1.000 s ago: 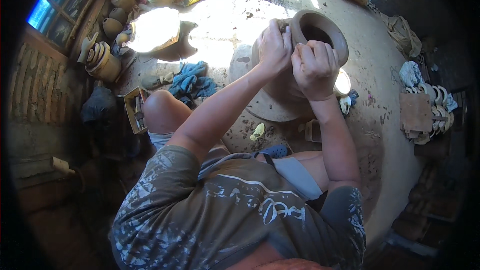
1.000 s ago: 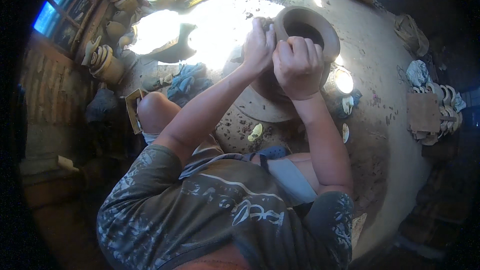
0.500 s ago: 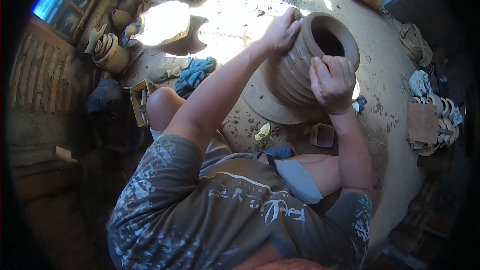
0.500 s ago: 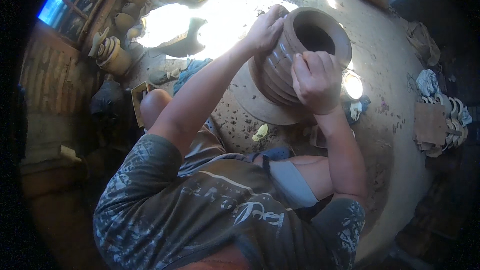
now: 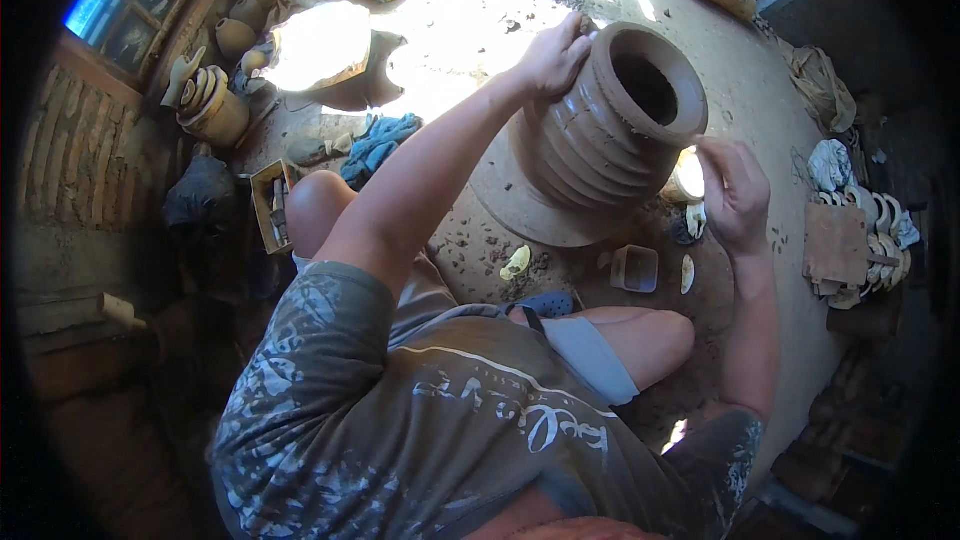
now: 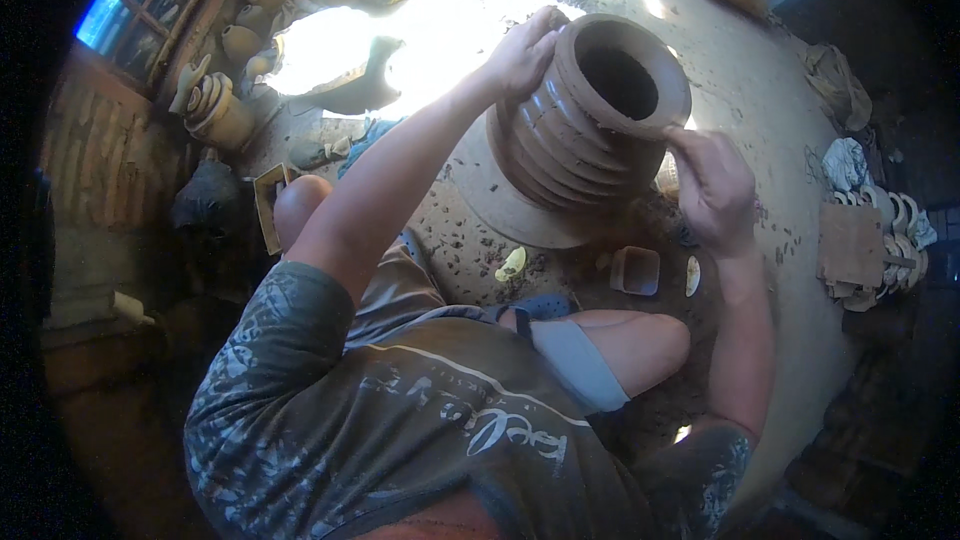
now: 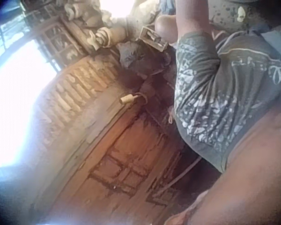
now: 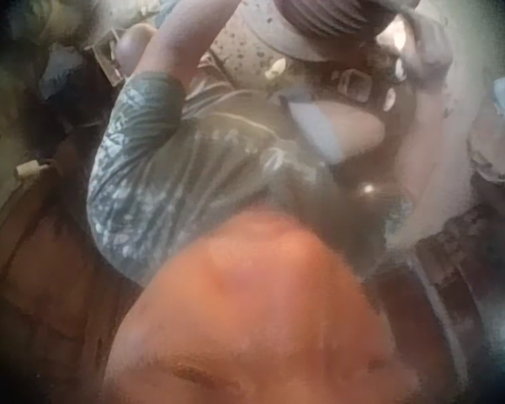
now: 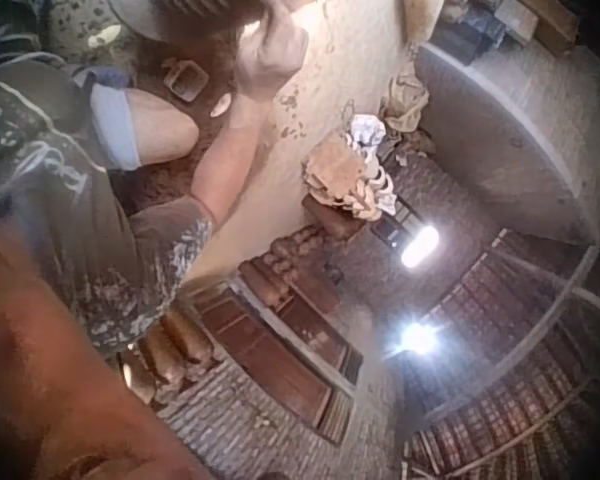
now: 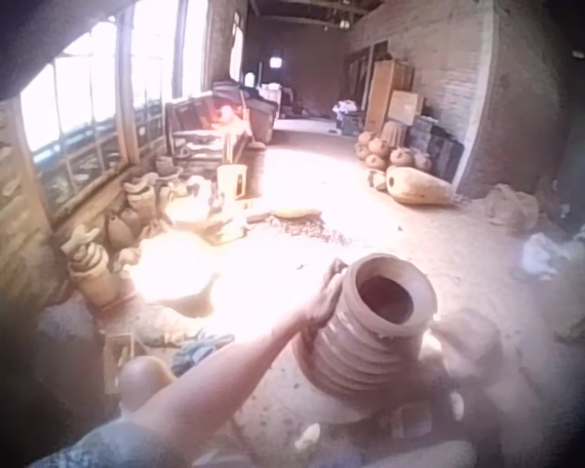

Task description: The person shapes a clay vessel on a manual pottery wheel by hand and with a blue rib tool, smoothing the exterior walls and refining the rim.

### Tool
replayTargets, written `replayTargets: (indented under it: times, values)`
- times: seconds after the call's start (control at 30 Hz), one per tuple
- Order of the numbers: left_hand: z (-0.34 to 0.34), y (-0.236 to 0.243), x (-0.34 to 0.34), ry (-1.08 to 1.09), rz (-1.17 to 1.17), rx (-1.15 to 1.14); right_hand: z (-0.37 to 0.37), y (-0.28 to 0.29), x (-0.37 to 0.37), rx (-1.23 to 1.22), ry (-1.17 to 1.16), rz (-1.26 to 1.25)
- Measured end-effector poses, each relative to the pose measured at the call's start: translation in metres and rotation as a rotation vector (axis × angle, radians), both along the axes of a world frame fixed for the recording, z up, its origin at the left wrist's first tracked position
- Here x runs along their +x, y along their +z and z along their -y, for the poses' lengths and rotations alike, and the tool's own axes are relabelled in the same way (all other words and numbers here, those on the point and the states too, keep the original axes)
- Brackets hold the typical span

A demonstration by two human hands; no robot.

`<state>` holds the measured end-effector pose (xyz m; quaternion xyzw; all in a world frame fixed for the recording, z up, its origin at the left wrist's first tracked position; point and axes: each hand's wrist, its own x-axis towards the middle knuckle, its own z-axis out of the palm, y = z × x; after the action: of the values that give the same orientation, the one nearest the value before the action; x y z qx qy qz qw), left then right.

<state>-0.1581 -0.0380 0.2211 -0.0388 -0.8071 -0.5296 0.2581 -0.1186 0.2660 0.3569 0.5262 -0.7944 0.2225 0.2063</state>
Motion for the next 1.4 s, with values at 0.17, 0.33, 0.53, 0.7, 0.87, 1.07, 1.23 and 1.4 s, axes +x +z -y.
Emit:
replayTargets:
  times: [0.17, 0.33, 0.53, 0.7, 0.87, 1.07, 1.23, 1.4]
  values:
    - [0.004, -0.004, -0.01, -0.042, -0.037, 0.0, 0.024, 0.021, -0.013, 0.146, 0.124, -0.069]
    - [-0.002, 0.005, 0.0, -0.059, 0.029, 0.098, 0.038, 0.027, -0.035, 0.286, 0.086, -0.197]
    - [-0.008, -0.001, 0.008, -0.003, -0.009, 0.137, 0.064, 0.029, -0.043, 0.325, 0.144, -0.15]
    - [-0.019, 0.006, 0.025, 0.067, 0.026, 0.181, 0.08, 0.025, -0.04, 0.362, 0.114, -0.07]
    - [-0.035, 0.011, 0.043, 0.15, 0.038, 0.226, 0.098, 0.018, -0.042, 0.382, 0.052, 0.008]
    - [-0.046, 0.0, 0.05, 0.249, 0.002, 0.197, 0.116, 0.021, -0.041, 0.444, -0.021, 0.016]
    - [-0.052, -0.007, 0.057, 0.348, -0.016, 0.173, 0.135, 0.018, -0.044, 0.43, -0.051, -0.019]
    - [-0.057, -0.014, 0.064, 0.352, -0.096, 0.132, 0.159, 0.007, -0.083, 0.201, -0.026, -0.27]
